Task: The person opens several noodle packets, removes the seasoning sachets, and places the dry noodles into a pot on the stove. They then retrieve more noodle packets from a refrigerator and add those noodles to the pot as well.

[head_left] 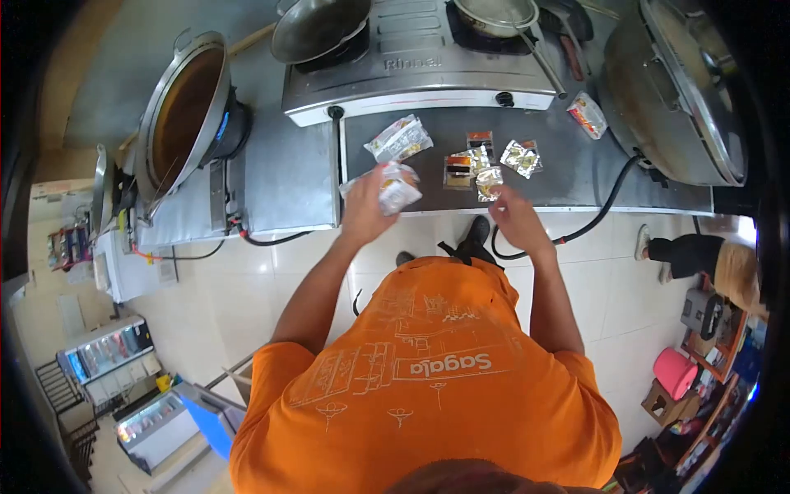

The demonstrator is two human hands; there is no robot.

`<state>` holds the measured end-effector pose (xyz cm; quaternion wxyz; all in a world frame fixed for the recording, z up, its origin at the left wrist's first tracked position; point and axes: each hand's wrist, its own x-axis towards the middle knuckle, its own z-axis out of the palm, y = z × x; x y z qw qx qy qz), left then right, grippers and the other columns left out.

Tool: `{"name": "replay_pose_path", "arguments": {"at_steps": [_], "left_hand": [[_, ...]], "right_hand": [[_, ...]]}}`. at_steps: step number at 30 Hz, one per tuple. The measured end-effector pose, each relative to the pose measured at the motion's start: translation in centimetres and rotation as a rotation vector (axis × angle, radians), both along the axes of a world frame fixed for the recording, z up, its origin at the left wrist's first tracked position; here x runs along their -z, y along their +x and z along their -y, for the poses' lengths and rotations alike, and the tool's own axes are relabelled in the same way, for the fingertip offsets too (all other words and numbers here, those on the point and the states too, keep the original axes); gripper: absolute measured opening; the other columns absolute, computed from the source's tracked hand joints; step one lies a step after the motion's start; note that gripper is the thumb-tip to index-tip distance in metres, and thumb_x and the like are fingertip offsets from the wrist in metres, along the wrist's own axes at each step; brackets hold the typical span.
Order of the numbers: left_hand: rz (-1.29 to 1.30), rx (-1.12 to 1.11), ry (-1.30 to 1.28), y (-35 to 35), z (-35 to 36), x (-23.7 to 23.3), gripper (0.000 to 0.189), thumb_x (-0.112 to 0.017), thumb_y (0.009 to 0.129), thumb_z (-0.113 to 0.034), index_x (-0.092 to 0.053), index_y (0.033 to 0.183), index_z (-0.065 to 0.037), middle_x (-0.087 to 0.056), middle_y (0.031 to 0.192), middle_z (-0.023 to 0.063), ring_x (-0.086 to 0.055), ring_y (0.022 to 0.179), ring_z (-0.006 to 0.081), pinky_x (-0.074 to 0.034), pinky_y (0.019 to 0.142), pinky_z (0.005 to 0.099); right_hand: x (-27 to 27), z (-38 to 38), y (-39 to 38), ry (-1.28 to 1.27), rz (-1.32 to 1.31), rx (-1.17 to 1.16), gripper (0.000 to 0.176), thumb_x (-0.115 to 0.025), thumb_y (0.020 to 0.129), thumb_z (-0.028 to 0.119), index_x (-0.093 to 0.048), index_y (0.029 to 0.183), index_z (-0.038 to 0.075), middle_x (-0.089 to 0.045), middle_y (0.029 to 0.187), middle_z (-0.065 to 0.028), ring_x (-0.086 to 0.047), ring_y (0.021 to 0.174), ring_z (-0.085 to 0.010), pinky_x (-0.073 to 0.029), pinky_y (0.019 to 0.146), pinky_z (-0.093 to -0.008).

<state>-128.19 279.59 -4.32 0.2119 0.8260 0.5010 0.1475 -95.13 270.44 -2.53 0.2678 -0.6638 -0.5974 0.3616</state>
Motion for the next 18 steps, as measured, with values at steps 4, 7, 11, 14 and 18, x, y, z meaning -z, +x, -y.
{"name": "replay_pose_path", "arguments": {"at_steps": [4,7,11,14,18], "left_hand": [[-0.096,0.007,0.023,-3.0,-2.6,-0.4,0.106,-0.09,0.064,-0.02,-0.03,0.151,-0.011,-0.052,0.136,0.0194,-0.049,0.126,0.0398,-0.039,0.104,0.051],[-0.261,0.128,-0.065,-4.8,-3.2,2.4,0.113,-0.089,0.066,-0.022,-0.022,0.157,-0.014,-0.046,0.142,0.0206,-0.043,0.131,0.0393,-0.033,0.11,0.0508],[-0.339,0.072,-0.096,-4.7,-2.1,2.6,0.12,-0.091,0.063,-0.022,-0.018,0.158,-0.018,-0.034,0.152,0.0215,-0.033,0.14,0.04,-0.026,0.115,0.0518],[-0.243,-0.041,-0.042,-3.0,-0.6,1.3,0.12,-0.092,0.06,-0.022,-0.022,0.157,-0.017,-0.03,0.154,0.0208,-0.03,0.141,0.041,-0.024,0.115,0.0533],[-0.043,-0.188,0.083,-0.7,1.5,0.6,0.11,-0.091,0.062,-0.018,-0.03,0.154,-0.013,-0.033,0.15,0.0205,-0.032,0.138,0.0417,-0.027,0.115,0.0526]], "right_hand": [[1.0,3.9,2.0,-0.125,0.032,0.13,0.035,-0.065,0.09,0.012,-0.059,0.124,0.003,-0.07,0.096,-0.0195,-0.068,0.082,-0.0316,-0.052,0.076,-0.041],[1.1,5.4,6.2,-0.162,0.047,0.272,0.036,-0.065,0.089,0.014,-0.06,0.123,0.001,-0.07,0.098,-0.0209,-0.068,0.092,-0.0366,-0.052,0.082,-0.0426],[4.2,3.1,13.1,0.016,0.048,0.439,0.035,-0.066,0.087,0.012,-0.061,0.119,0.0,-0.068,0.102,-0.0226,-0.067,0.096,-0.0386,-0.052,0.087,-0.0431],[6.4,-2.0,17.6,0.083,0.283,0.458,0.043,-0.067,0.085,0.011,-0.056,0.125,-0.001,-0.061,0.118,-0.0249,-0.061,0.11,-0.041,-0.051,0.093,-0.0447],[8.1,-11.5,21.3,0.15,0.543,0.369,0.056,-0.067,0.084,0.013,-0.046,0.134,0.0,-0.048,0.135,-0.0261,-0.051,0.123,-0.0446,-0.047,0.101,-0.0495]]}}
